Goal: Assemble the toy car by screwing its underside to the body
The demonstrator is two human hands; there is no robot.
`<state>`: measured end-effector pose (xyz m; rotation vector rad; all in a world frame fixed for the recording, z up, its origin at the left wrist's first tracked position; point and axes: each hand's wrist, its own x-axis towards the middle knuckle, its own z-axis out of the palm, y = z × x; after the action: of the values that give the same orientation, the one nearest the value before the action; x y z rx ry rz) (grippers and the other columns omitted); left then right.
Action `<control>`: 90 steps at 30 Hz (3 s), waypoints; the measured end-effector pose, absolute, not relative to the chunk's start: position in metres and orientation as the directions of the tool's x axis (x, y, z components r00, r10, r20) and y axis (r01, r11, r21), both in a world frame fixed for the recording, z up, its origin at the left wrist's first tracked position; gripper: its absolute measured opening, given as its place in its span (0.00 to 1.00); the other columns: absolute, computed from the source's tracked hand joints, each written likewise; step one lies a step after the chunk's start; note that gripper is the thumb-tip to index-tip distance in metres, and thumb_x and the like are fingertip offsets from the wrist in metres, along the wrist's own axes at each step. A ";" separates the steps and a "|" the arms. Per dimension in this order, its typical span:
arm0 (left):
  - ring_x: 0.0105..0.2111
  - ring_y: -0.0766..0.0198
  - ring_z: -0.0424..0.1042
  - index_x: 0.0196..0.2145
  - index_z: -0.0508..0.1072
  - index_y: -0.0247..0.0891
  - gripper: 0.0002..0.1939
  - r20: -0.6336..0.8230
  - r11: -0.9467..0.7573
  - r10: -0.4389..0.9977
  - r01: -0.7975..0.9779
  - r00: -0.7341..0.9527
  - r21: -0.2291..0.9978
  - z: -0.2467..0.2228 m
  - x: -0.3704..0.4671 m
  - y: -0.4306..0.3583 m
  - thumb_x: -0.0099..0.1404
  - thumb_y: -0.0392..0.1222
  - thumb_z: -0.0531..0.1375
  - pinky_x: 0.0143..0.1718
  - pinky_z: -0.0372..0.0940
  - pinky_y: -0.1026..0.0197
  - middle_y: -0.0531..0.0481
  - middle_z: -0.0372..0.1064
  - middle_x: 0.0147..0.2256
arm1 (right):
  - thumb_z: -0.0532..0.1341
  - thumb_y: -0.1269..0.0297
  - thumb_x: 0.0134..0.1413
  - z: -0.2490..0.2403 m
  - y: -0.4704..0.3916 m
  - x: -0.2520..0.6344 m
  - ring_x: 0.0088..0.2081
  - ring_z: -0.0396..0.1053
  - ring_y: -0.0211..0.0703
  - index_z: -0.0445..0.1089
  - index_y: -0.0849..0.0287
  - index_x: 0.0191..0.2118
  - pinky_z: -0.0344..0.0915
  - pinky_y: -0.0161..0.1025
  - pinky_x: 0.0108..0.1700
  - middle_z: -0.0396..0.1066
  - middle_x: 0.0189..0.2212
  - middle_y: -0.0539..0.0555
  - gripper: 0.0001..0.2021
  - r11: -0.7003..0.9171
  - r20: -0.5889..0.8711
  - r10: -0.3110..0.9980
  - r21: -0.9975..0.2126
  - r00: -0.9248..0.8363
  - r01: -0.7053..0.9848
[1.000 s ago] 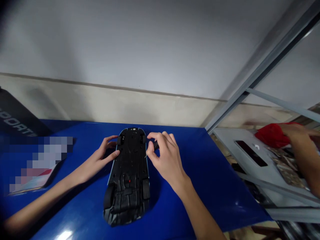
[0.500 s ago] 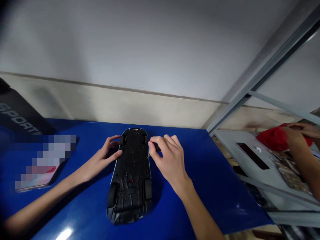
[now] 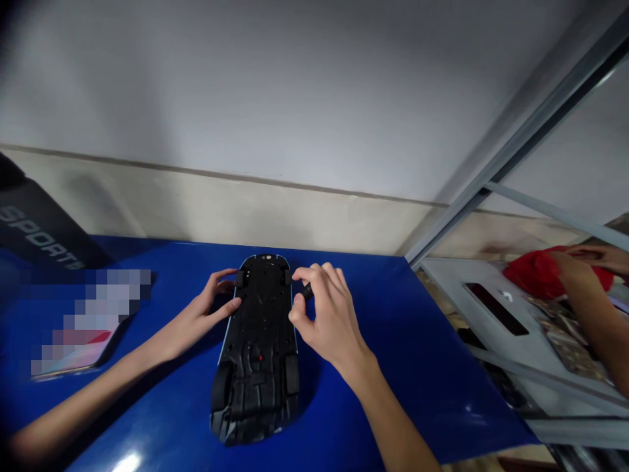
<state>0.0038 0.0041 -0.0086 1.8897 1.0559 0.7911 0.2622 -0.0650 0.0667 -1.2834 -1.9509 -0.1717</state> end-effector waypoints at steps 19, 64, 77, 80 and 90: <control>0.57 0.46 0.66 0.64 0.52 0.49 0.30 0.133 -0.321 0.884 0.374 0.449 0.870 -0.011 0.003 0.005 0.70 0.55 0.56 0.59 0.60 0.37 0.41 0.67 0.57 | 0.60 0.72 0.56 0.068 -0.064 0.265 0.34 0.64 0.41 0.65 0.56 0.44 0.60 0.42 0.40 0.68 0.32 0.50 0.10 0.484 0.704 0.677 -0.206 -0.214 0.851; 0.57 0.48 0.66 0.64 0.51 0.49 0.29 0.121 -0.317 0.879 0.375 0.461 0.871 -0.006 0.003 0.004 0.70 0.56 0.55 0.60 0.59 0.37 0.41 0.66 0.57 | 0.56 0.73 0.59 0.071 -0.064 0.274 0.36 0.64 0.43 0.63 0.55 0.48 0.63 0.45 0.43 0.68 0.34 0.51 0.13 0.512 0.648 0.729 -0.302 -0.221 0.804; 0.58 0.47 0.65 0.64 0.51 0.50 0.29 0.101 -0.299 0.883 0.383 0.458 0.874 -0.002 0.004 0.002 0.70 0.57 0.55 0.60 0.59 0.38 0.42 0.66 0.57 | 0.57 0.73 0.59 0.070 -0.064 0.273 0.33 0.64 0.40 0.65 0.54 0.44 0.62 0.42 0.41 0.66 0.30 0.48 0.09 0.467 0.643 0.741 -0.287 -0.194 0.836; 0.58 0.47 0.65 0.64 0.51 0.50 0.30 0.089 -0.290 0.886 0.394 0.455 0.872 -0.002 0.004 0.001 0.70 0.57 0.55 0.60 0.59 0.37 0.42 0.66 0.58 | 0.57 0.73 0.58 0.070 -0.064 0.273 0.34 0.64 0.41 0.63 0.55 0.48 0.62 0.43 0.42 0.65 0.30 0.49 0.13 0.474 0.665 0.726 -0.299 -0.176 0.828; 0.59 0.46 0.64 0.64 0.51 0.51 0.30 0.099 -0.298 0.885 0.388 0.455 0.872 -0.003 0.004 0.002 0.70 0.57 0.55 0.61 0.58 0.36 0.42 0.65 0.58 | 0.55 0.71 0.60 0.073 -0.066 0.271 0.36 0.67 0.43 0.63 0.54 0.48 0.64 0.44 0.42 0.68 0.33 0.51 0.11 0.429 0.607 0.779 -0.331 -0.159 0.840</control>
<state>0.0037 0.0019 -0.0026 1.8791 1.0716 0.7584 0.2705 -0.0660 0.0728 -1.3666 -1.9499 -0.1067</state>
